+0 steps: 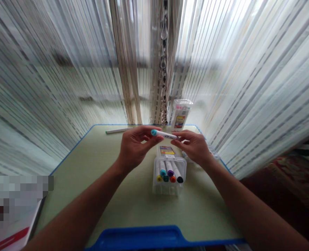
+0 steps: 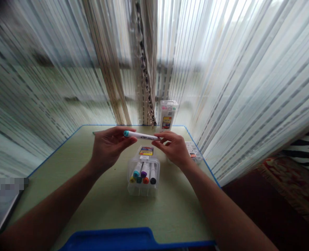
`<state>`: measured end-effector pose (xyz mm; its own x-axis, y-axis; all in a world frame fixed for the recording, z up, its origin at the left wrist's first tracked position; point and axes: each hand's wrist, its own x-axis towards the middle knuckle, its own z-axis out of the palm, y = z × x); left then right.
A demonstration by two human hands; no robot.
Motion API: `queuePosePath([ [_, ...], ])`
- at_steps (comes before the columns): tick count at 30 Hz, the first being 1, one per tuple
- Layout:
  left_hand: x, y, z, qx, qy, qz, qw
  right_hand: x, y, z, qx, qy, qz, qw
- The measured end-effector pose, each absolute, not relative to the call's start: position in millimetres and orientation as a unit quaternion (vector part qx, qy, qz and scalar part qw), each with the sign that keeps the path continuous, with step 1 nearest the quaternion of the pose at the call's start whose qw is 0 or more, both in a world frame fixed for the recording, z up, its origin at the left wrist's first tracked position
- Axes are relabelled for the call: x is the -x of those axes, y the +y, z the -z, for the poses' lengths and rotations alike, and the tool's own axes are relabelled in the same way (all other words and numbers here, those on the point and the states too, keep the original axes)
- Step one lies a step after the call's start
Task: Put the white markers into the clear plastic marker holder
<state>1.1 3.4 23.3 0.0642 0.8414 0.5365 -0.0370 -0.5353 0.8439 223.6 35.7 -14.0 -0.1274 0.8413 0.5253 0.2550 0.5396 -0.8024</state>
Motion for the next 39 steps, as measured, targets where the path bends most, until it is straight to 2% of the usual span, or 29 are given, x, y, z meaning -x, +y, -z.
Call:
queuePosePath([
  [5, -6.5, 1.1, -29.2, -0.702, 0.282, -0.587, 0.287, -222.1, 33.1, 12.3, 0.377, -0.729, -0.203, 0.534],
  [18, -23.7, 0.2, -58.4, -0.790, 0.250, -0.530, 0.179, -223.6, 37.1, 11.2, 0.359, -0.722, -0.170, 0.567],
  [24, -18.9, 1.2, -55.2, -0.781, 0.248, -0.530, 0.218, -223.6, 37.5, 10.8, 0.357, -0.729, -0.172, 0.559],
  [33, -17.4, -6.0, -54.2, -0.792, 0.246, -0.525, 0.193, -224.8, 34.4, 8.2, 0.341, -0.737, -0.158, 0.561],
  [39, 3.4, 8.9, -48.8, -0.696, 0.326, -0.581, 0.268, -227.1, 33.9, 3.6, 0.349, -0.734, -0.167, 0.558],
])
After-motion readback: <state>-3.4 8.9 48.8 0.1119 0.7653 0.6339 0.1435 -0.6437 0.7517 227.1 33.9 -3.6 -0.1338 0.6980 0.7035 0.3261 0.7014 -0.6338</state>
